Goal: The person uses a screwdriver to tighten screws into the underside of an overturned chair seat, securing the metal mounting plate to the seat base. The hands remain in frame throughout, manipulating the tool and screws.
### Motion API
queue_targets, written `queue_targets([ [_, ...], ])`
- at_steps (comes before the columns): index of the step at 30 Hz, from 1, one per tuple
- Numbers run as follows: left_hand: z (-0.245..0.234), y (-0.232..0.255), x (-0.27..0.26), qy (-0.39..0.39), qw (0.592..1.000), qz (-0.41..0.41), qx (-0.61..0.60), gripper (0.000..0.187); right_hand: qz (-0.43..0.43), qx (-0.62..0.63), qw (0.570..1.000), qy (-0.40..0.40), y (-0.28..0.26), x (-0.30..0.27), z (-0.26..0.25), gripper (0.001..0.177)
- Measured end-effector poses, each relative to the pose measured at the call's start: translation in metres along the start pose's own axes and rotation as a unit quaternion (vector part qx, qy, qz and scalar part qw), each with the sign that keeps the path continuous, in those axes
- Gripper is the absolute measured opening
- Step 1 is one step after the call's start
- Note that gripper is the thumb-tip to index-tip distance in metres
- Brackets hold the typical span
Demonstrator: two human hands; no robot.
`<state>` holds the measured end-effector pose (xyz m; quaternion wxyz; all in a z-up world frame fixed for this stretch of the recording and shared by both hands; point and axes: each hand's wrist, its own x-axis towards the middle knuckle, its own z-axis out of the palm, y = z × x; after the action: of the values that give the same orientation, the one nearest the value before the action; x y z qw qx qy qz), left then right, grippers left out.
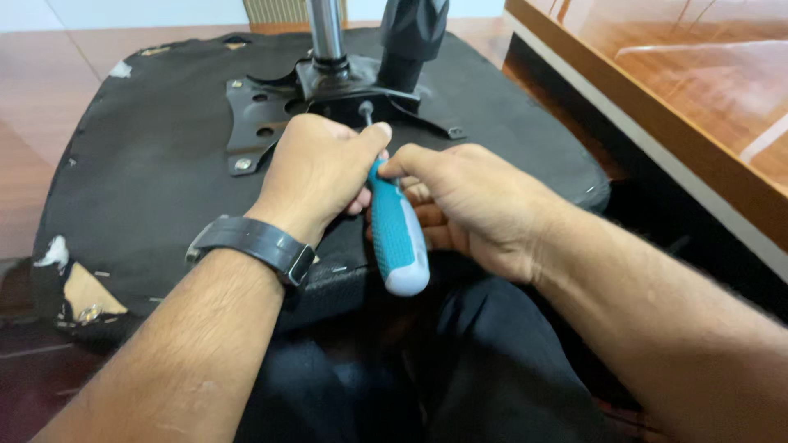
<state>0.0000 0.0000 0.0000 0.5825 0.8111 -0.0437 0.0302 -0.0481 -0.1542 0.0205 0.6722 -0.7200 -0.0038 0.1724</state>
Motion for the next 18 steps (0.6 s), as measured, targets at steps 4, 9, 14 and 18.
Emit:
queue_targets([
  [4, 0.001, -0.008, -0.004, 0.001, 0.999, 0.048, -0.007, 0.038, 0.012, -0.020, 1.000, -0.003, 0.001, 0.000, 0.002, 0.031],
  [9, 0.001, -0.010, -0.001, -0.007, 0.999, 0.047, -0.013, 0.036, -0.037, -0.039, 0.998, -0.019, 0.004, 0.002, -0.004, 0.033],
  [14, 0.001, -0.010, -0.001, 0.001, 0.998, 0.054, -0.018, 0.037, -0.021, 0.003, 1.000, -0.008, 0.009, 0.004, -0.003, 0.035],
  [18, -0.001, -0.006, 0.000, -0.003, 0.998, 0.044, -0.036, 0.039, 0.006, 0.020, 1.000, -0.005, 0.007, 0.005, -0.003, 0.038],
])
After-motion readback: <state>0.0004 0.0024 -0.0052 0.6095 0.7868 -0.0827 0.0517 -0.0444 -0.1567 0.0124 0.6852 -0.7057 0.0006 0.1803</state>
